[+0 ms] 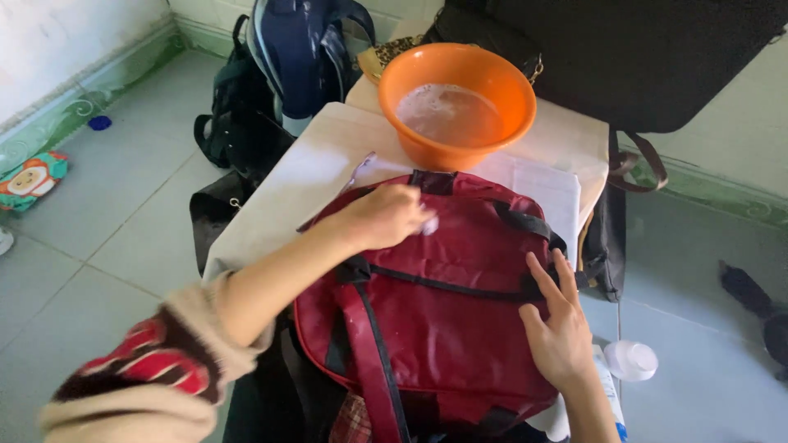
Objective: Cleaning a red backpack by wiping and scrubbing it with a cloth and brush dipped in soapy water.
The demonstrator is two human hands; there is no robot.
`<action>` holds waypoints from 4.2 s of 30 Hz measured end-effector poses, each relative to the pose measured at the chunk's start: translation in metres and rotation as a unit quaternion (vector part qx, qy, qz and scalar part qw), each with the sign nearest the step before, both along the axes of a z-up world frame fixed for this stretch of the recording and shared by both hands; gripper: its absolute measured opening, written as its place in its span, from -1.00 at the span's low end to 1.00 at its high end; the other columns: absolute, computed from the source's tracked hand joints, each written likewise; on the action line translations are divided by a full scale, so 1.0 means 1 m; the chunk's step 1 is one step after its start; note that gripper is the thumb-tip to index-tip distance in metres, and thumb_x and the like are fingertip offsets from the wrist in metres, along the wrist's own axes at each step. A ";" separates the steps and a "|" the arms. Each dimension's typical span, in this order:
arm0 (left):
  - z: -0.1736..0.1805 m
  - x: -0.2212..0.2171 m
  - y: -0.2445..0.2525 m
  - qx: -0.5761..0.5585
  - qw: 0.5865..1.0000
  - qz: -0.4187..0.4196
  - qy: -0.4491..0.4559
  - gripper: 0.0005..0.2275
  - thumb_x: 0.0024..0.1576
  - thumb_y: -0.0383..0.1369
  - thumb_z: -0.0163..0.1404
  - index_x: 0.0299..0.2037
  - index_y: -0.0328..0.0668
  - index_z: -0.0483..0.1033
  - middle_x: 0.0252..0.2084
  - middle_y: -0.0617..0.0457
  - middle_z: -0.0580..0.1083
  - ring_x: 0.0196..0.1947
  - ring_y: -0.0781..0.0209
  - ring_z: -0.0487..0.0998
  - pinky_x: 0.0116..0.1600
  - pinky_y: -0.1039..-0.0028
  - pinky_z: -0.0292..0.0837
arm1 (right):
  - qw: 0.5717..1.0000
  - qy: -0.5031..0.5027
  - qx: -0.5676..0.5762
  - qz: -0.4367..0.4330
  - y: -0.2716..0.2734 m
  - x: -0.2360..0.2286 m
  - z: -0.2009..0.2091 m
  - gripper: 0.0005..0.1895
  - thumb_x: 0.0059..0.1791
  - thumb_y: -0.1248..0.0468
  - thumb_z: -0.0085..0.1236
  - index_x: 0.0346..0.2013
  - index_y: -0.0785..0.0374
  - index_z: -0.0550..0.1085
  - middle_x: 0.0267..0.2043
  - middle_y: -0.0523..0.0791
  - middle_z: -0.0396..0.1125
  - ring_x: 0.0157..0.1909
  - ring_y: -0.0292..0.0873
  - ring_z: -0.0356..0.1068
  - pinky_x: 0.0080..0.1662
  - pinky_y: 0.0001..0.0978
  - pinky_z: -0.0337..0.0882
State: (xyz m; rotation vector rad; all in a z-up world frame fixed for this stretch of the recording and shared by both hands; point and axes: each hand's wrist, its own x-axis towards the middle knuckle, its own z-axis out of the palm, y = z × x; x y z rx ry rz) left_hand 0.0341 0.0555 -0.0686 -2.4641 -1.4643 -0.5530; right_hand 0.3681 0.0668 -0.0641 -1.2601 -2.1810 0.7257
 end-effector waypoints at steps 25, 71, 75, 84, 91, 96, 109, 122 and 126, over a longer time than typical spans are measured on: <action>0.023 0.057 -0.015 -0.093 0.971 -0.177 -0.129 -0.87 0.14 -0.39 0.05 -0.25 -0.03 0.70 -0.47 -0.03 0.53 -0.55 0.10 0.50 -0.32 0.30 0.47 | 0.997 0.070 0.024 0.030 -0.003 0.007 0.005 -0.27 -0.27 0.43 0.01 0.23 0.13 0.47 0.57 0.00 0.01 0.56 0.07 -0.01 0.36 -0.15 0.12; -0.012 0.118 -0.064 -0.105 0.969 0.216 -0.066 -0.82 0.10 -0.49 -0.12 -0.27 -0.25 0.60 -0.33 -0.07 0.59 -0.48 -0.30 0.64 -0.44 0.06 0.58 | 0.999 0.053 -0.004 0.005 -0.006 0.003 0.017 -0.45 0.03 0.42 -0.01 0.34 0.11 0.38 0.57 0.09 0.00 0.56 0.31 -0.15 0.37 0.26 0.07; -0.024 0.197 -0.038 -0.113 0.971 0.145 -0.152 -0.81 0.10 -0.49 -0.16 -0.35 -0.25 0.57 -0.34 -0.15 0.57 -0.45 -0.31 0.65 -0.42 0.00 0.57 | 0.995 0.100 -0.011 0.015 -0.006 0.004 0.014 -0.45 0.04 0.42 -0.02 0.35 0.10 0.38 0.54 0.14 0.01 0.54 0.34 -0.17 0.39 0.27 0.02; -0.011 0.129 -0.150 0.032 0.968 0.248 -0.002 -0.66 0.10 -0.49 -0.11 0.06 -0.45 0.50 -0.31 -0.19 0.51 -0.62 -0.12 0.60 -0.59 0.20 0.50 | 0.997 0.080 -0.004 0.007 -0.004 0.008 0.008 -0.47 0.06 0.39 0.01 0.36 0.10 0.37 0.52 0.14 0.05 0.53 0.30 -0.08 0.39 0.21 0.07; 0.000 0.114 -0.164 0.046 0.958 0.270 0.079 -0.65 0.24 -0.21 -0.02 0.10 -0.29 0.54 -0.32 0.01 0.39 -0.26 -0.01 0.48 -0.29 0.24 0.41 | 0.998 -0.009 0.060 0.005 0.002 0.006 0.016 -0.24 -0.10 0.13 0.30 0.40 0.15 0.35 0.44 0.18 0.13 0.47 0.35 0.07 0.30 0.28 0.22; -0.005 0.118 -0.168 -0.039 0.970 0.241 -0.002 -0.38 0.22 -0.19 -0.09 0.34 -0.65 0.13 0.43 -0.44 0.16 0.50 -0.19 0.11 0.48 0.14 0.03 | 0.991 0.032 0.130 0.024 0.029 0.008 0.009 -0.55 -0.15 0.22 0.37 0.03 0.19 0.56 -0.08 -0.02 0.41 -0.06 0.00 0.37 -0.03 -0.20 0.39; -0.014 0.131 -0.115 -0.117 0.973 0.191 -0.061 -0.38 0.33 -0.13 -0.26 0.41 -0.61 0.07 0.39 -0.57 0.14 0.46 -0.41 0.12 0.50 0.00 -0.08 | 0.993 0.110 0.003 -0.044 0.017 -0.002 0.009 -0.55 0.00 0.33 0.30 0.19 0.21 0.49 -0.06 0.10 0.32 0.21 0.23 0.21 0.13 0.05 0.34; 0.026 0.123 -0.110 -0.109 0.941 0.321 -0.014 -0.57 0.28 -0.16 -0.28 0.29 -0.13 0.34 0.03 -0.19 0.49 0.00 -0.20 0.54 -0.05 -0.03 0.46 | 0.966 0.128 0.222 -0.021 0.053 0.007 0.009 -0.60 -0.06 0.34 0.45 0.07 0.18 0.59 -0.18 -0.02 0.43 -0.08 0.11 0.45 0.24 0.01 0.12; 0.048 0.128 -0.102 -0.208 0.887 0.398 -0.108 -0.59 0.27 -0.26 -0.32 0.29 -0.11 0.36 -0.02 -0.22 0.52 -0.04 -0.28 0.57 -0.08 -0.10 0.57 | 0.947 0.193 0.253 0.033 0.075 -0.018 0.033 -0.66 -0.01 0.41 0.45 0.04 0.32 0.59 -0.14 0.07 0.48 -0.10 0.16 0.54 -0.03 -0.06 0.50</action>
